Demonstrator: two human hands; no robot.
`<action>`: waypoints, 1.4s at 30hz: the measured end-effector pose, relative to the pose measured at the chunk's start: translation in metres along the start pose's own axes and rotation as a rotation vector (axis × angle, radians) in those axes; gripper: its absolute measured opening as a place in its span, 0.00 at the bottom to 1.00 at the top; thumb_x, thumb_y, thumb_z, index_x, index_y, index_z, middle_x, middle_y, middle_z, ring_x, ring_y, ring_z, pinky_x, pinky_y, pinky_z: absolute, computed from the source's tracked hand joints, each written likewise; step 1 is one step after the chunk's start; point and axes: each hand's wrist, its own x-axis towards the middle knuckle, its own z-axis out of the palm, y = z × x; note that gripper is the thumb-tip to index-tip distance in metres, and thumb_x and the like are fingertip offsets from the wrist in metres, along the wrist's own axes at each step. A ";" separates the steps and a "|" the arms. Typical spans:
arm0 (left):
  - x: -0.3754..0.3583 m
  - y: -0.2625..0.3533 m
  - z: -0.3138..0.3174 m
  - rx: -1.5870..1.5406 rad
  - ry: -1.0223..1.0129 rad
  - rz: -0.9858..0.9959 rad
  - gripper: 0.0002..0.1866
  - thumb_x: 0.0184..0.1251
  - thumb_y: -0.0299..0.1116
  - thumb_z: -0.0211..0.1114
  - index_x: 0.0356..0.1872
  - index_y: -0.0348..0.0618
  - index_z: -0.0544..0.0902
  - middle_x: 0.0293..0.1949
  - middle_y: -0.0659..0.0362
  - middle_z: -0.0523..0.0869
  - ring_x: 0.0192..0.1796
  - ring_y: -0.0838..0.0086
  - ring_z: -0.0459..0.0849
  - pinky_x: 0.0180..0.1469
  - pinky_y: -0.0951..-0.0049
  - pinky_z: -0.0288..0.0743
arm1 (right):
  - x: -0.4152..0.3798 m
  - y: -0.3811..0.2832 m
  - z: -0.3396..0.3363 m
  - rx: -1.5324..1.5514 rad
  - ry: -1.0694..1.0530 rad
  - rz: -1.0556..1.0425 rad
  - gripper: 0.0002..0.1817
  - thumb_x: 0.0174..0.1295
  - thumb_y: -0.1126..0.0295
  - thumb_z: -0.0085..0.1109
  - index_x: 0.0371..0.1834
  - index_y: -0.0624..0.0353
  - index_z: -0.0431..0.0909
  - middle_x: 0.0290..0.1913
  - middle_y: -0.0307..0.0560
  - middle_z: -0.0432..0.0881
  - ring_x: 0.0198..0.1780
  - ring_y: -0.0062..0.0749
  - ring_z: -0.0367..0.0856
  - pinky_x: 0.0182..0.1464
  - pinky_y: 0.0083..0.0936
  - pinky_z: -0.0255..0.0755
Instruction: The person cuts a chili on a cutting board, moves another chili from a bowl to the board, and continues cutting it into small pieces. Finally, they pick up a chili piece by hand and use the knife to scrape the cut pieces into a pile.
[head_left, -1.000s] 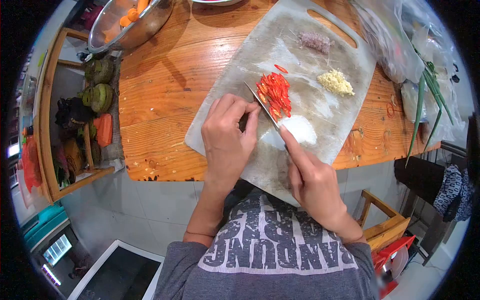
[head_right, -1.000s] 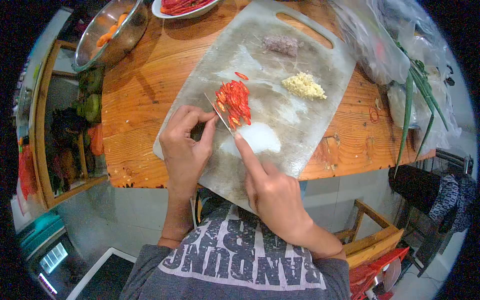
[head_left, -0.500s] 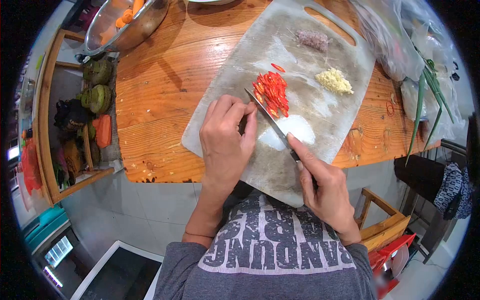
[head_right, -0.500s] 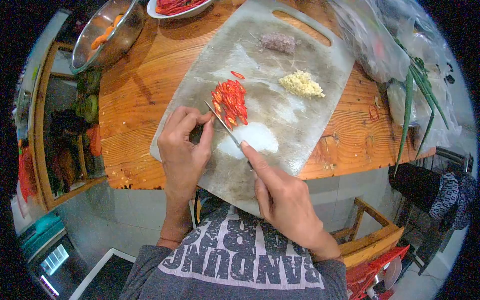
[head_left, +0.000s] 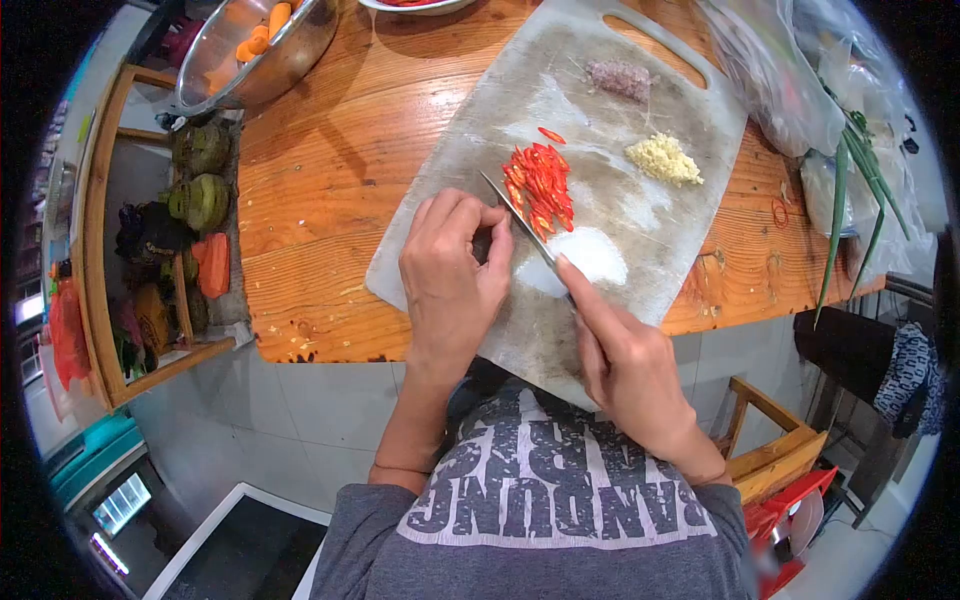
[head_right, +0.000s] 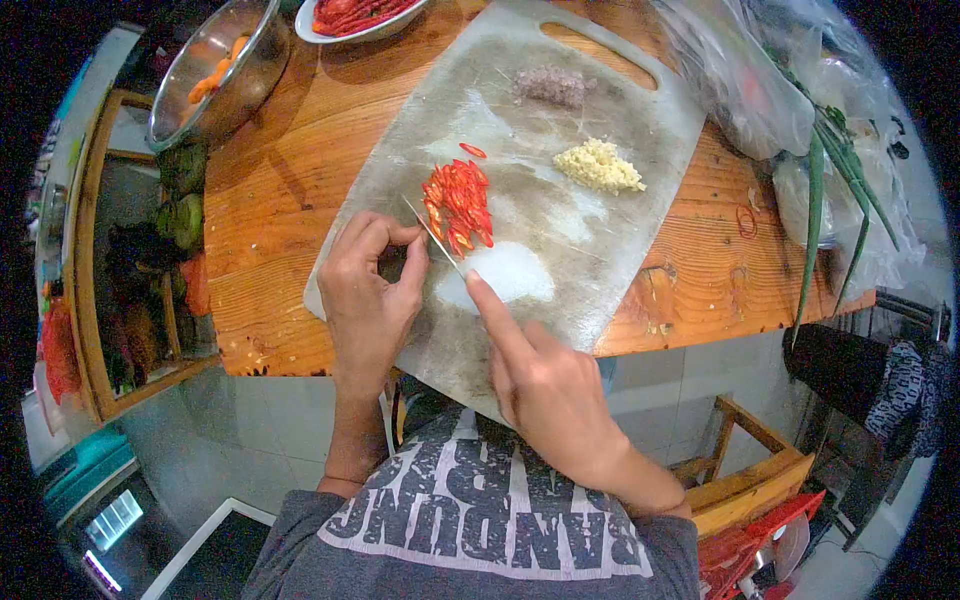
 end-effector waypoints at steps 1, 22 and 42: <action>0.000 0.000 -0.001 0.014 0.006 -0.001 0.05 0.55 0.20 0.70 0.30 0.35 0.81 0.32 0.53 0.81 0.37 0.58 0.82 0.40 0.61 0.74 | -0.005 0.002 -0.004 0.055 0.002 0.005 0.34 0.66 0.78 0.56 0.77 0.47 0.65 0.29 0.56 0.80 0.25 0.51 0.82 0.31 0.42 0.78; -0.001 0.003 -0.002 0.084 -0.045 0.046 0.04 0.57 0.20 0.68 0.32 0.35 0.81 0.33 0.52 0.81 0.36 0.59 0.83 0.39 0.64 0.75 | 0.001 0.001 -0.002 0.203 0.002 -0.011 0.35 0.63 0.82 0.54 0.77 0.52 0.65 0.31 0.58 0.81 0.30 0.53 0.83 0.36 0.43 0.77; 0.012 0.003 -0.004 -0.084 -0.038 0.005 0.04 0.64 0.25 0.69 0.37 0.37 0.87 0.34 0.54 0.86 0.32 0.67 0.83 0.36 0.70 0.74 | 0.023 0.032 -0.048 0.120 0.159 0.097 0.24 0.66 0.78 0.57 0.66 0.53 0.78 0.39 0.61 0.87 0.34 0.50 0.88 0.38 0.35 0.78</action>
